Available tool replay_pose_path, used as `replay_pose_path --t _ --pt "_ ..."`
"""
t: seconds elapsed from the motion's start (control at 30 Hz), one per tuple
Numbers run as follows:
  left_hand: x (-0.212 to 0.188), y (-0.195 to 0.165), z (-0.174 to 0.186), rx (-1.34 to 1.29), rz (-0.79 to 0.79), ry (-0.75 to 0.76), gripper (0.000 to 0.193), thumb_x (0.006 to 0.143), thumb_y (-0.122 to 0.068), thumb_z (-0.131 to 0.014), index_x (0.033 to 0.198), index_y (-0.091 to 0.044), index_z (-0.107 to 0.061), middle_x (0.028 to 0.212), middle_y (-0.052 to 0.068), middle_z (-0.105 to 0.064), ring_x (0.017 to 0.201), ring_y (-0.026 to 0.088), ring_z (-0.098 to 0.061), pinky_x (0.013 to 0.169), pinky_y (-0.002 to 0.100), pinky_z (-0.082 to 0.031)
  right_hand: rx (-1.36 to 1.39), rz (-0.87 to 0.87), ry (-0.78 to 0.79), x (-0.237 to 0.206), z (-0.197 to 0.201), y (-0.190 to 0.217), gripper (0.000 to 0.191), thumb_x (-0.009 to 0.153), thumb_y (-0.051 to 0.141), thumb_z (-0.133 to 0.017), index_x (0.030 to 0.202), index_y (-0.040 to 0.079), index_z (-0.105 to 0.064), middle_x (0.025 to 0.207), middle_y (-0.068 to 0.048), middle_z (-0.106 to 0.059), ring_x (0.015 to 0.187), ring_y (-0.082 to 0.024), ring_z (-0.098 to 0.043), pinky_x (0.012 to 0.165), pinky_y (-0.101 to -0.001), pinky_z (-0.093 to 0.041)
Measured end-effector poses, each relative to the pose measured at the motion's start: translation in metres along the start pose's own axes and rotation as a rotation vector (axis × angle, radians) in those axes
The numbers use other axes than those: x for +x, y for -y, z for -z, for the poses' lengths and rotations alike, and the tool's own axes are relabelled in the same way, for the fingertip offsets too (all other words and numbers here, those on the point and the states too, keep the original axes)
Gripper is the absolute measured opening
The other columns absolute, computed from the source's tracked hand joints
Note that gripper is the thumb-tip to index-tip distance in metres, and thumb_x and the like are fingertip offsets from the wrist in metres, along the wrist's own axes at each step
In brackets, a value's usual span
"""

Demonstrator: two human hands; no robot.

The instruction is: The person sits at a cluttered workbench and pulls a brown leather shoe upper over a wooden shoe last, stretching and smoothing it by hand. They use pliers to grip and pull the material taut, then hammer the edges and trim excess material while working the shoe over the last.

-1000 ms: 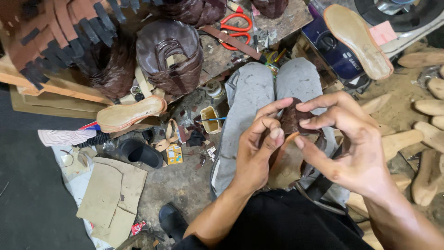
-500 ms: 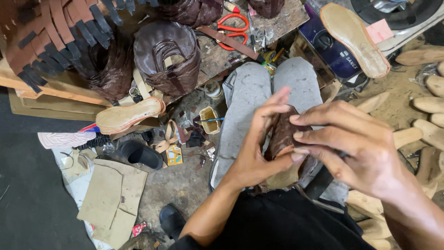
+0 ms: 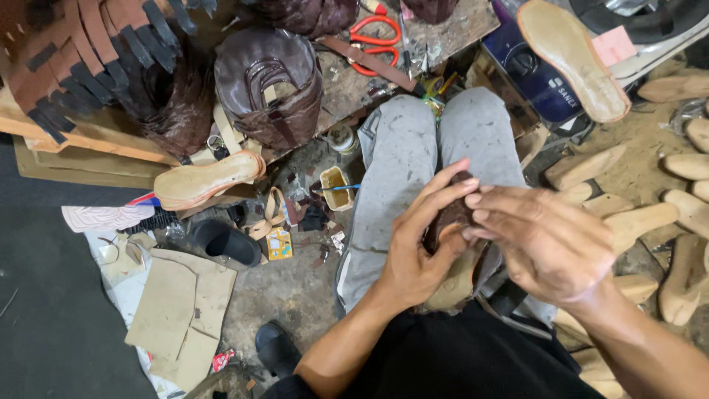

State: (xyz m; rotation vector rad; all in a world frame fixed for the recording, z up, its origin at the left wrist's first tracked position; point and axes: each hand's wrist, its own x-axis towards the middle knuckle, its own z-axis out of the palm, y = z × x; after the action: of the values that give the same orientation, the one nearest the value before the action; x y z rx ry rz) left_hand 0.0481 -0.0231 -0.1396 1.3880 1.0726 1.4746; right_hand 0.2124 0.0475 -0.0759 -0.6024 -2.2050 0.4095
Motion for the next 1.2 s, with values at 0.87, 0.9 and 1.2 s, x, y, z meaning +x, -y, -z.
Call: replay_pose_path --t 0.87,0.9,1.2 --pt "-0.017 0.010 -0.014 0.063 0.104 -0.316 0.008 0.103 -0.005 -0.060 0.098 0.001 -0.058 0.094 0.008 -0.059 0.087 0.016 -0.057 0.081 0.030 -0.049 0.770 -0.709 0.088 -0.030 -0.030 -0.017 0.038 0.078 -0.013 -0.060 0.111 0.004 -0.069 0.145 -0.015 -0.061 0.109 -0.012 -0.064 0.094 -0.0284 -0.052" --pt "-0.019 0.008 -0.017 0.081 0.093 -0.332 0.008 0.104 -0.005 -0.058 0.098 0.000 -0.057 0.094 0.008 -0.059 0.086 0.016 -0.057 0.080 0.030 -0.049 0.765 -0.692 0.076 -0.032 -0.031 -0.016 0.039 0.078 -0.014 -0.059 0.111 0.004 -0.068 0.145 -0.015 -0.060 0.109 -0.011 -0.064 0.094 -0.0277 -0.052" --pt "-0.007 -0.008 0.005 0.184 0.061 -0.029 0.069 0.084 -0.021 -0.083 0.139 -0.003 -0.045 0.144 0.018 -0.043 0.140 0.032 -0.043 0.119 0.042 -0.037 0.978 -0.741 0.094 -0.030 -0.027 -0.024 0.043 0.082 -0.010 -0.066 0.118 0.008 -0.051 0.148 -0.017 -0.057 0.119 -0.016 -0.064 0.092 -0.0297 -0.055"
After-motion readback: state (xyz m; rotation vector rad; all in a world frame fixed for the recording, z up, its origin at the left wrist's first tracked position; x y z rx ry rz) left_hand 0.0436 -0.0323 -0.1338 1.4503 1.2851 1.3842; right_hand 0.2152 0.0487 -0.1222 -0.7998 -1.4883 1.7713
